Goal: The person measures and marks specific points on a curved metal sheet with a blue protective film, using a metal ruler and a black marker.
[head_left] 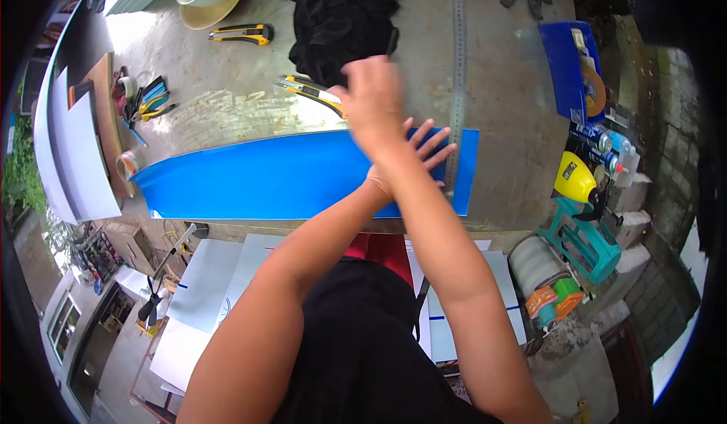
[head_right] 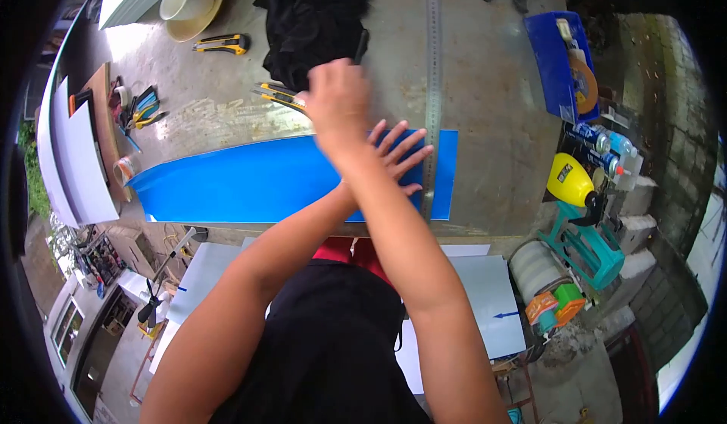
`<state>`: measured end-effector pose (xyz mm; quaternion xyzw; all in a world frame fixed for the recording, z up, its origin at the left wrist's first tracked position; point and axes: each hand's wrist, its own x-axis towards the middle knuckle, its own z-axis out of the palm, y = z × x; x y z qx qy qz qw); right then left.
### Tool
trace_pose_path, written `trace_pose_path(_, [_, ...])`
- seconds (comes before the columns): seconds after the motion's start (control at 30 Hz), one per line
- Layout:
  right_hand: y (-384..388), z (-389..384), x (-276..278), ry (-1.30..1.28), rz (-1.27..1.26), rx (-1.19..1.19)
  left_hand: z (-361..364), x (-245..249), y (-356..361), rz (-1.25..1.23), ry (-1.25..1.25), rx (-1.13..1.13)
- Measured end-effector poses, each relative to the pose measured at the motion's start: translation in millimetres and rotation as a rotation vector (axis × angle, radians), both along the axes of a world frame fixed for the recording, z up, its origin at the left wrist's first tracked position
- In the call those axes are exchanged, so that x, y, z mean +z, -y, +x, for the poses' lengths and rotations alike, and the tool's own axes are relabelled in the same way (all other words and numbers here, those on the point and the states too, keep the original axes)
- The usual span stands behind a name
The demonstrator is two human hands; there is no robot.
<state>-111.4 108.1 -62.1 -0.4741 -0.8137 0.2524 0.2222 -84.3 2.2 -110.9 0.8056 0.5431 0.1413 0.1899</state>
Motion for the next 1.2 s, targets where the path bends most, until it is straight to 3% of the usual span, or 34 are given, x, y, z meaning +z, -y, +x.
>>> trace_pose_path(0.03, [8,-10,8,0.118,0.001,0.133,-1,1,1,-0.026,0.016,-0.003])
trace_pose_path(0.1, [21,-31,-1,0.164,-0.030,0.167,-3,7,-1,-0.067,0.002,-0.012])
trace_pose_path(0.3, [31,-48,-19,0.099,-0.031,0.059,-2,16,-3,-0.086,-0.024,-0.023])
trace_pose_path(0.33, [30,-38,-12,0.109,-0.033,0.049,-2,17,-5,-0.083,-0.034,-0.015])
trace_pose_path(0.43, [36,-1,15,-0.249,-0.198,0.014,-1,20,-6,-0.075,-0.013,0.008])
trace_pose_path(0.53, [58,78,42,-0.360,-0.100,-0.143,4,23,-7,-0.087,0.022,0.054])
trace_pose_path(0.6, [81,148,47,-0.465,-0.235,-0.209,4,10,-5,0.046,-0.315,-0.005])
trace_pose_path(0.7, [159,232,35,-0.364,-0.577,-0.593,5,24,-6,-0.073,-0.144,0.022])
trace_pose_path(0.73, [181,251,26,-0.306,-0.527,-0.659,6,25,-6,-0.072,-0.119,0.036])
trace_pose_path(0.77, [203,272,24,-0.203,-0.642,-0.709,7,26,-7,-0.076,-0.147,0.033])
trace_pose_path(0.8, [219,285,17,-0.138,-0.553,-0.692,7,25,-6,-0.080,-0.152,0.030])
trace_pose_path(1.2, [247,296,3,-0.286,-0.865,-0.684,21,19,4,-0.034,-0.181,0.083])
